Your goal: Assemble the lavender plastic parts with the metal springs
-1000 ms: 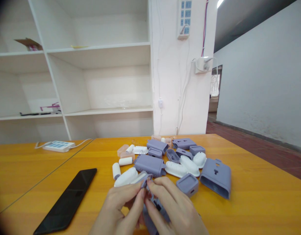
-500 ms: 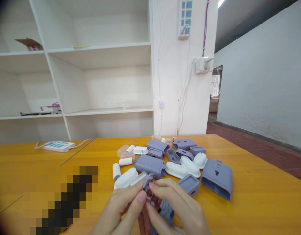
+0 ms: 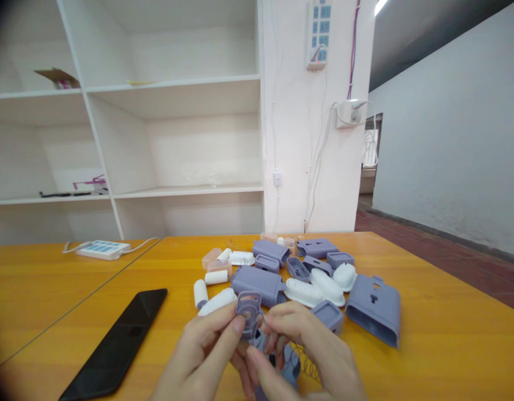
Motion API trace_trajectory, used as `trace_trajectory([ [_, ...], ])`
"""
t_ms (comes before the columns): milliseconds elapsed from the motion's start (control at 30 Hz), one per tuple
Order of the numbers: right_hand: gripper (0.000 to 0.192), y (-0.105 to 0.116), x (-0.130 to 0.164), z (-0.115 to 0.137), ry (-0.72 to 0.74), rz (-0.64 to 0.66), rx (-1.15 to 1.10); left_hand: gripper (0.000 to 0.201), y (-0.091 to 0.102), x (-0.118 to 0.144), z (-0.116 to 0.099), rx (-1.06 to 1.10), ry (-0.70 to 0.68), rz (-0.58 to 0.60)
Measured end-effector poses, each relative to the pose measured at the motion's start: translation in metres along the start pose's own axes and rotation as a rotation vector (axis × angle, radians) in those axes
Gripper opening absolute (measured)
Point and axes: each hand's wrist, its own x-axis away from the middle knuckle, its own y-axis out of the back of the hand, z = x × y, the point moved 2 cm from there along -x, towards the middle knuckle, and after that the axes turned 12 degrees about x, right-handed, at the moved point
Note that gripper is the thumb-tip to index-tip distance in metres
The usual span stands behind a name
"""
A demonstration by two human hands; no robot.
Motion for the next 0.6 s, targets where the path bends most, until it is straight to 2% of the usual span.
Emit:
trace_trajectory([
  [167, 0.035, 0.003, -0.011, 0.008, 0.085, -0.01, 0.079, 0.063, -0.001, 0.006, 0.003, 0.014, -0.026, -0.152],
  [233, 0.031, 0.007, -0.009, 0.006, 0.118, 0.001, 0.104, 0.064, -0.002, 0.008, 0.006, 0.063, -0.015, -0.17],
  [367, 0.018, 0.014, 0.0, 0.001, 0.246, 0.098, 0.127, 0.06, -0.004, 0.005, 0.008, 0.095, 0.034, -0.068],
  [467, 0.016, 0.014, 0.002, -0.001, 0.336, 0.162, 0.139, 0.062, -0.003, 0.001, 0.008, 0.114, 0.079, -0.021],
  [600, 0.016, 0.015, 0.002, -0.001, 0.372, 0.134, 0.167, 0.061, -0.002, 0.0, 0.008, 0.171, 0.08, 0.002],
])
